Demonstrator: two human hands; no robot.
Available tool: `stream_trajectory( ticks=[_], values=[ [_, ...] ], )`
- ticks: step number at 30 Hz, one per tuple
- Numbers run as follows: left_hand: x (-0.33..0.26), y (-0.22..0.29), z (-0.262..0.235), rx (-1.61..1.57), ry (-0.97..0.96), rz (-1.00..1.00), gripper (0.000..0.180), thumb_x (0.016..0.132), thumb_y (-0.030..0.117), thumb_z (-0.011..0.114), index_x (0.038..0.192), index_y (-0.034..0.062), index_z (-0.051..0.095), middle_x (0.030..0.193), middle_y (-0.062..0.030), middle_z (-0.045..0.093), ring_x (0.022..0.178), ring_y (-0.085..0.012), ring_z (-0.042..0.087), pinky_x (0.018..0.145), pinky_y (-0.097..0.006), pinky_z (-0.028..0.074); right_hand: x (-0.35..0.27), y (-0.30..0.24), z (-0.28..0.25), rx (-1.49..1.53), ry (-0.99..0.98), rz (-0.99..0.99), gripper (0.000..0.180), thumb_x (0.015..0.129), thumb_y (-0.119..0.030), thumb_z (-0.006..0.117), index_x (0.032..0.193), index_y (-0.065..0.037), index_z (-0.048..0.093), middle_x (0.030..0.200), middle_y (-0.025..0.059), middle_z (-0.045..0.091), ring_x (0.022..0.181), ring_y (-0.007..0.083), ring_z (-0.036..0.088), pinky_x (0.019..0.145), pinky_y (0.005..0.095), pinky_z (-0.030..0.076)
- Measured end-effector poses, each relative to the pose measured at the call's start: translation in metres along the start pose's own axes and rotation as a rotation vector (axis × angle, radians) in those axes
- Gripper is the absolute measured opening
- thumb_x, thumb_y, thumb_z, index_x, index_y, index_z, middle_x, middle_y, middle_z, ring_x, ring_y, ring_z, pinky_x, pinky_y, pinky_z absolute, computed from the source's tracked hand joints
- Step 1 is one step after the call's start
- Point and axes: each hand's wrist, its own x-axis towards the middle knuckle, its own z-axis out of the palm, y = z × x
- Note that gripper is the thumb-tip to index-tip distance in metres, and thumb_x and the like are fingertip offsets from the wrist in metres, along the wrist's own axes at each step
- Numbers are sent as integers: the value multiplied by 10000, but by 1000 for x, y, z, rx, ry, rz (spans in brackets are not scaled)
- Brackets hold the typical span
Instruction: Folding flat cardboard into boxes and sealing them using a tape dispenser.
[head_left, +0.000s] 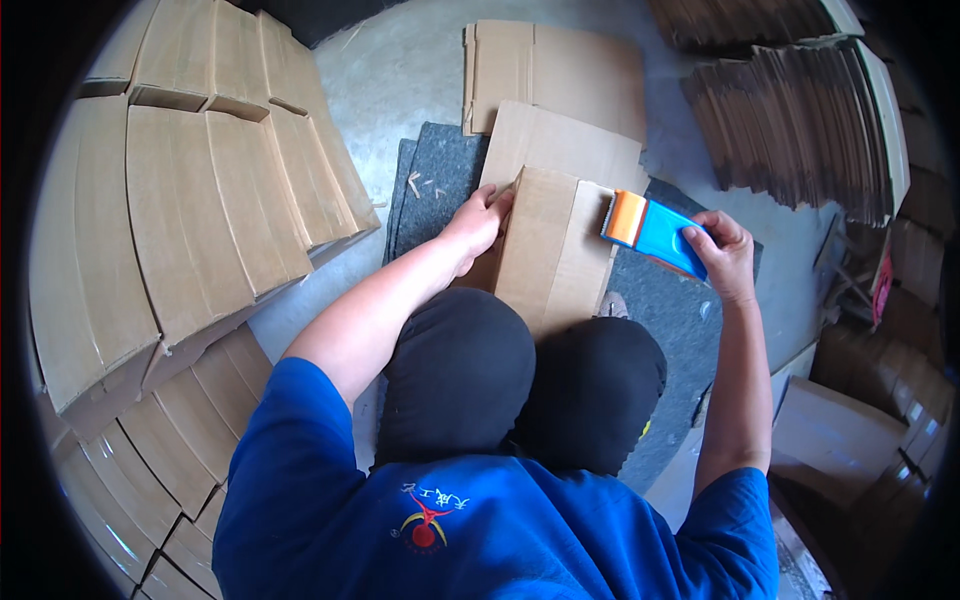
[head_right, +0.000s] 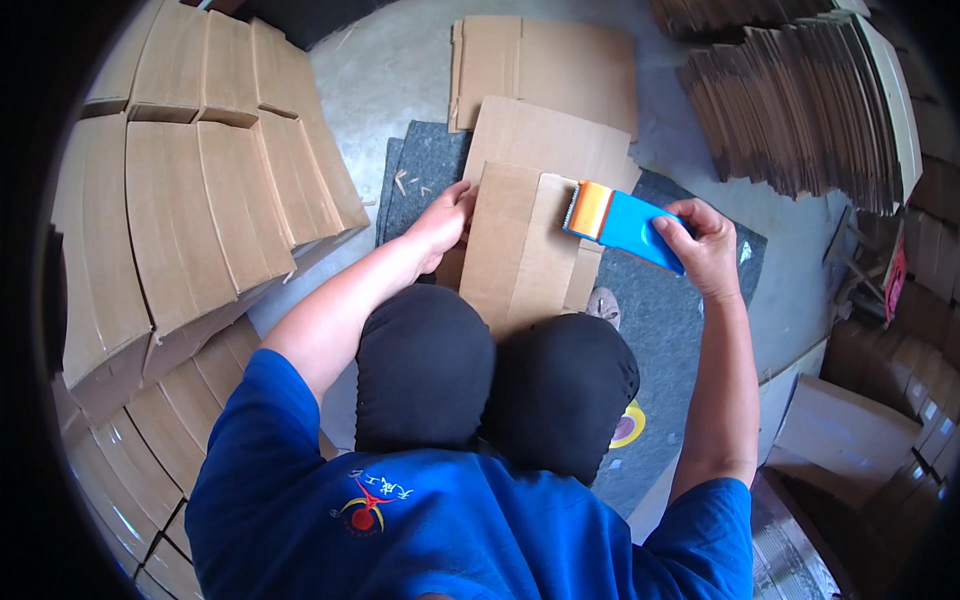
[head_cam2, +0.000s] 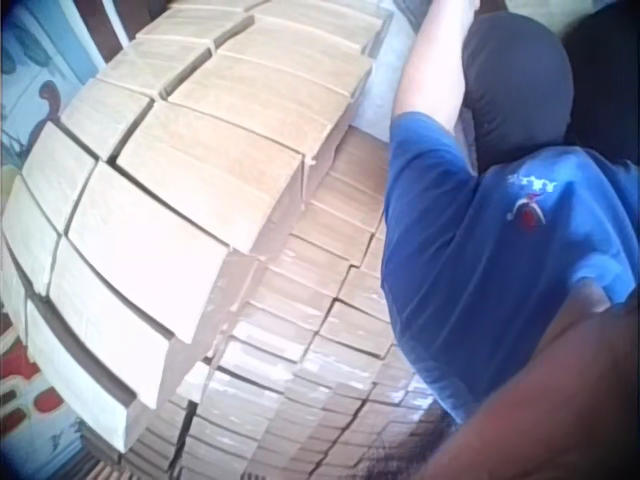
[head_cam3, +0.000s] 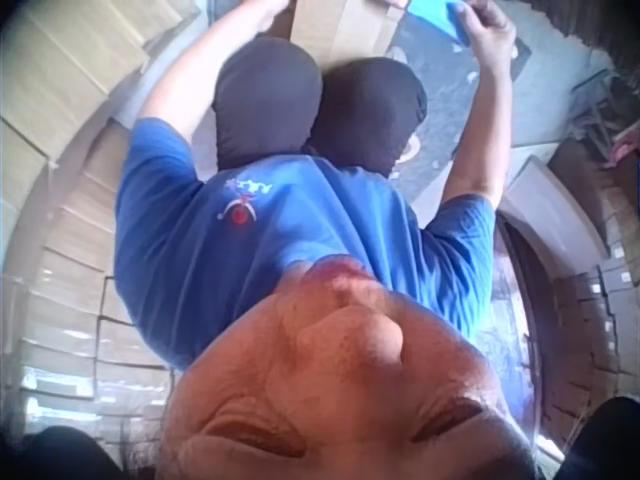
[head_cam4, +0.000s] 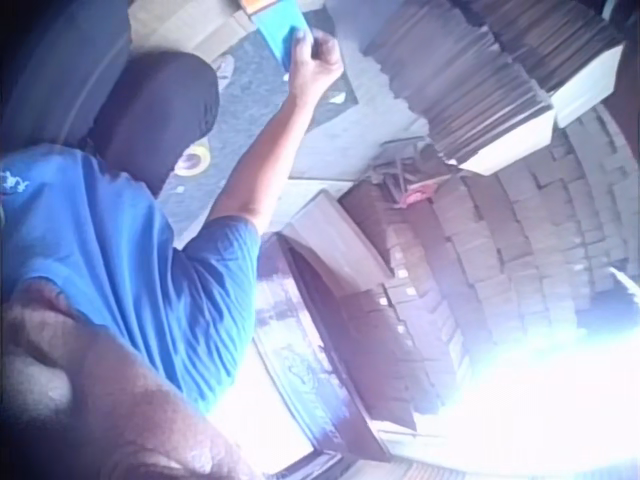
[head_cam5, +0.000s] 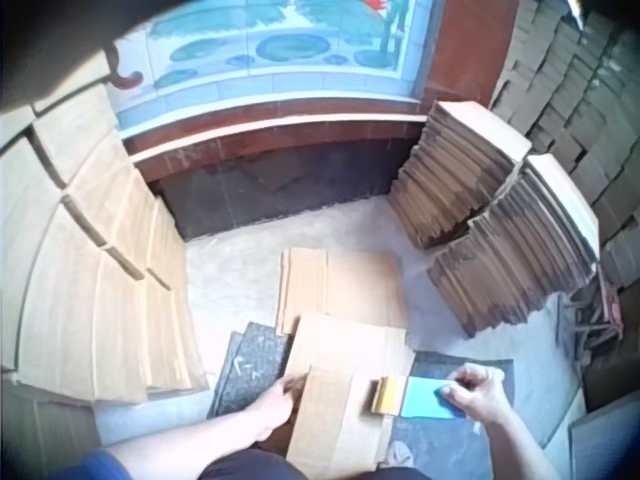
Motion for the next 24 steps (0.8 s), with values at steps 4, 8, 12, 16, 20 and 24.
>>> stream_trajectory(
  ticks=[4,8,12,16,20,24],
  values=[
    [2,35,0,316,305,724,419,990,314,539,1296,28,551,1303,-181,560,1224,-328,522,1064,-392,399,-2,6,-1,31,-18,33,199,824,-208,767,869,-29,693,758,-23,638,708,44,563,662,218,478],
    [-19,96,25,813,87,1093,273,928,333,630,1009,89,722,1081,-93,674,1140,-304,555,994,-396,426,-3,6,-2,-62,-22,0,273,844,-290,748,873,-26,685,724,-6,619,689,66,555,646,242,474],
    [6,113,34,759,-301,585,324,876,402,709,937,86,742,933,-88,713,915,-214,653,849,-361,512,-4,-2,1,-158,-29,13,387,833,-397,764,839,-19,676,679,29,595,653,89,552,616,272,479],
    [12,112,34,564,-338,427,337,838,366,785,910,42,726,865,-54,709,829,-123,632,777,-287,518,-6,-12,-17,-264,-87,27,492,796,-494,773,798,-15,663,657,48,575,637,111,556,597,290,480],
    [10,114,34,560,-325,382,327,834,358,788,906,44,731,873,-48,704,816,-118,621,777,-281,516,-9,15,-65,-275,-97,115,478,781,-496,776,748,-36,649,630,33,596,588,96,590,567,274,500],
    [7,117,38,549,-307,337,320,833,350,792,899,43,732,857,-44,694,803,-98,609,770,-266,510,-3,20,-56,-446,-100,86,500,776,-524,750,768,-31,667,622,68,605,592,150,618,583,313,519]
  ],
)
